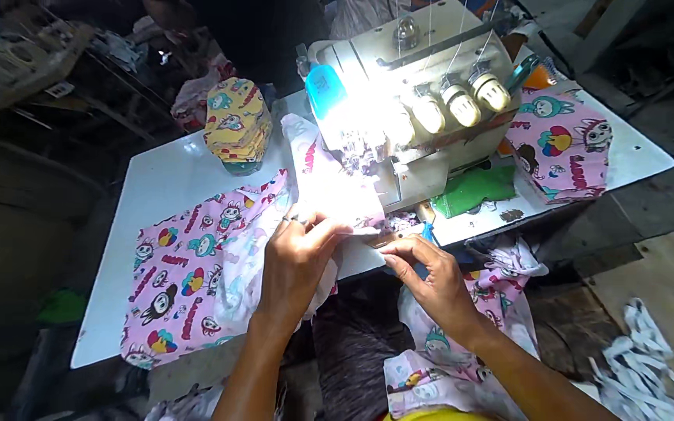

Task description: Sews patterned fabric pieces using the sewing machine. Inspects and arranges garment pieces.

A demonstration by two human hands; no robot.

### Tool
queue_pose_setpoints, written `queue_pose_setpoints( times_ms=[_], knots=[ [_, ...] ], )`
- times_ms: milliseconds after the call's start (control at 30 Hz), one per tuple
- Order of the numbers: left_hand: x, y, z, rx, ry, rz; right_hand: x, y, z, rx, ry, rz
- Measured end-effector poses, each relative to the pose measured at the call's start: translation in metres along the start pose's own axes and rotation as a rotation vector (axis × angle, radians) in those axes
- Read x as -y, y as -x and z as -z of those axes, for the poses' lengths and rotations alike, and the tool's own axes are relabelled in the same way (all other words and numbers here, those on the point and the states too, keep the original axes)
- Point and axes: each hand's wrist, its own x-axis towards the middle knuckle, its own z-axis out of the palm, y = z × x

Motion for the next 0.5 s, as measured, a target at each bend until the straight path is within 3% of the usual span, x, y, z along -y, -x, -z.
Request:
queue_pose_setpoints(
  times_ms=[100, 167, 300, 367, 500],
  knots=[
    [0.000, 0.011, 0.016, -0.040, 0.271, 0.086, 0.012, -0.004, -0.009, -0.044, -0.059, 0.063],
    [0.004, 0.015, 0.023, -0.057, 0.421, 0.125, 0.018, -0.010, -0.016, -0.010, -0.202, -0.004],
    [0.001, 0.011, 0.030, -0.048, 0.528, 0.137, 0.033, -0.031, -0.029, 0.259, -0.867, -0.455],
    [-0.002, 0.007, 0.031, 0.002, 0.486, 0.107, 0.035, -0.038, -0.036, 0.336, -1.055, -0.604],
    [-0.004, -0.007, 0.029, 0.111, 0.365, 0.059, 0.040, -0.047, -0.027, 0.196, -0.942, -0.561]
  ],
)
